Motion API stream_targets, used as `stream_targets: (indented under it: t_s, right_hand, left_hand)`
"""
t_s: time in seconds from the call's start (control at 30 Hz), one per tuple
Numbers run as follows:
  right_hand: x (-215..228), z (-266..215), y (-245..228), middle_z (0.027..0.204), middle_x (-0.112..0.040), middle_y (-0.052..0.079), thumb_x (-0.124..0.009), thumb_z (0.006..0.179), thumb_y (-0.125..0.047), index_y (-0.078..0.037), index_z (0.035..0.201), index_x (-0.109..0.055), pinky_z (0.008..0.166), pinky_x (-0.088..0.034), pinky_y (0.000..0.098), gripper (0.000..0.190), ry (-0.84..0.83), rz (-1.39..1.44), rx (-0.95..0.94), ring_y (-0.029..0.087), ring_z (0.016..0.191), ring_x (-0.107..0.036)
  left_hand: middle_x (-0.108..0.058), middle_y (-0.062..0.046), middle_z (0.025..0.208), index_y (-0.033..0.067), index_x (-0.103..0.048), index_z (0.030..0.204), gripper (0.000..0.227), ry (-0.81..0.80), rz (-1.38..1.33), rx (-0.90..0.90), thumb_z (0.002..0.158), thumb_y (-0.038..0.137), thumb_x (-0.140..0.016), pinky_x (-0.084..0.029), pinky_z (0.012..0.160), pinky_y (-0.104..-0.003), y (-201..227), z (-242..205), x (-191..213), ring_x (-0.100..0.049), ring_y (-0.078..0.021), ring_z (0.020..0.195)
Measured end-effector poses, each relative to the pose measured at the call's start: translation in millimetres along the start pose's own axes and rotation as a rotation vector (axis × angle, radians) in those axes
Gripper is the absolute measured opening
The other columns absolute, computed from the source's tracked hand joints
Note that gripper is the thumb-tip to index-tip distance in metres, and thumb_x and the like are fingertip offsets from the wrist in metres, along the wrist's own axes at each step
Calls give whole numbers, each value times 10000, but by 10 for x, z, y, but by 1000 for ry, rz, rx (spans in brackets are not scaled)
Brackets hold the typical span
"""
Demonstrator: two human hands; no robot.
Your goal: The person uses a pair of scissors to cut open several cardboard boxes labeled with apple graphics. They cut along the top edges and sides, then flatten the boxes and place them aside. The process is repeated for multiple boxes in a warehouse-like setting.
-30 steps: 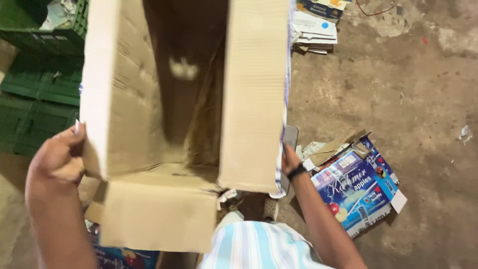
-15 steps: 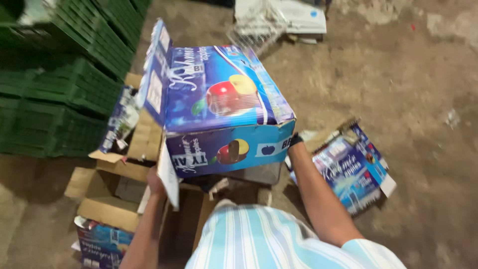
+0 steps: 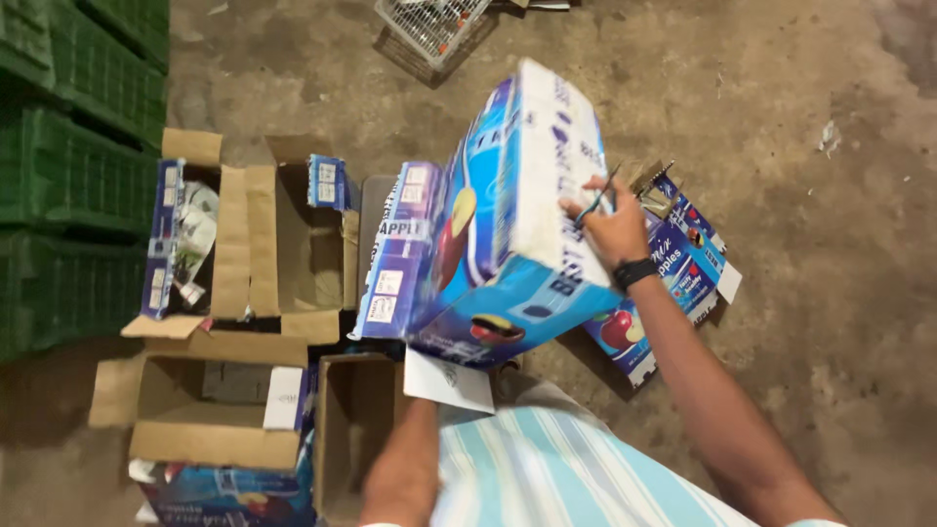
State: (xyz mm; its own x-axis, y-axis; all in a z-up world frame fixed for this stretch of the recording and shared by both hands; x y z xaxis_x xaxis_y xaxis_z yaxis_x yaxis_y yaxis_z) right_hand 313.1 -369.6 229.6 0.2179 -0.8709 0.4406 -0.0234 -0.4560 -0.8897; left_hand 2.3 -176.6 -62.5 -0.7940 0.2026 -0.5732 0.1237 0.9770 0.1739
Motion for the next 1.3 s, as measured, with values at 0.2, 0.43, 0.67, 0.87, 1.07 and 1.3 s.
stream_targets:
  t_s: [0.2,0.43,0.67,0.87,1.07,1.3]
  right_hand:
    - [-1021,-465,426,1195,-716,115,-934,702,-471,-34,1358,-583,1121,-382,528,864,57,-383,226,417,1266,-528]
    - [-1885,-1138,844,1440,-605,-46,-910,716,-567,-64,1579,-492,1233,-254,647,1083,10,-540,315,492,1582,-194]
    - [-1706,-667,901,1606,-454,100,-910,674,-494,-148,1282,-627,1140,-327,627,755,-51,-538,248,523,1498,-239]
    - [-1693,-543,705,1569,-481,140,-962,653,-455,-145,1263,-639,1105,-372,598,757,-88,-593,333,568,1426,-296]
    - [-1397,-317,495,1312,-612,194,-922,700,-353,-68,1309,-524,945,-489,538,781,-117,-538,351,461,1133,-579]
    - [-631,-665,14,855,-588,23,-798,872,-276,-73,1128,-397,561,-472,263,517,-259,147,-18,123,655,-578]
  left_hand:
    - [-471,-84,1489,159,-475,1458,807,341,-288,2,938,711,-198,-321,1100,-549,-116,-323,766,-430,-357,1339]
    - [-443,-92,1614,163,-477,1529,939,-81,-335,-266,904,813,-213,-327,1198,-550,-38,-70,530,-409,-375,1463]
    - [-539,-20,1530,283,-578,1424,758,444,-345,87,904,741,-271,-394,1102,-600,-317,70,412,-493,-318,1373]
    - [-570,18,1479,293,-576,1422,909,338,-217,46,794,889,-299,-422,1065,-552,-277,210,352,-538,-287,1296]
    - [-588,-26,1325,199,-595,1327,900,90,-182,-12,768,881,-418,-467,987,-472,-76,15,129,-564,-280,1163]
    - [-566,-6,938,130,-601,1032,590,114,-21,-189,802,670,-653,-552,823,-396,366,-202,-896,-580,-214,869]
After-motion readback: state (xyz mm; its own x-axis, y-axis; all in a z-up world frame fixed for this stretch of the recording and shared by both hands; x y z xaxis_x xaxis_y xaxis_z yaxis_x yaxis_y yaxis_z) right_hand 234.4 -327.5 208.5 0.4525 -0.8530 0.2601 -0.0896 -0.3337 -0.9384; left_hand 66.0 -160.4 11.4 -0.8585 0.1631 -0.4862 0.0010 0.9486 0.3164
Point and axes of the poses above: each hand's wrist, its own z-axis towards the middle knuckle, its own x-axis out of the back of the hand, y = z × x, the point moved 3 cm from there along z, towards the middle knuckle
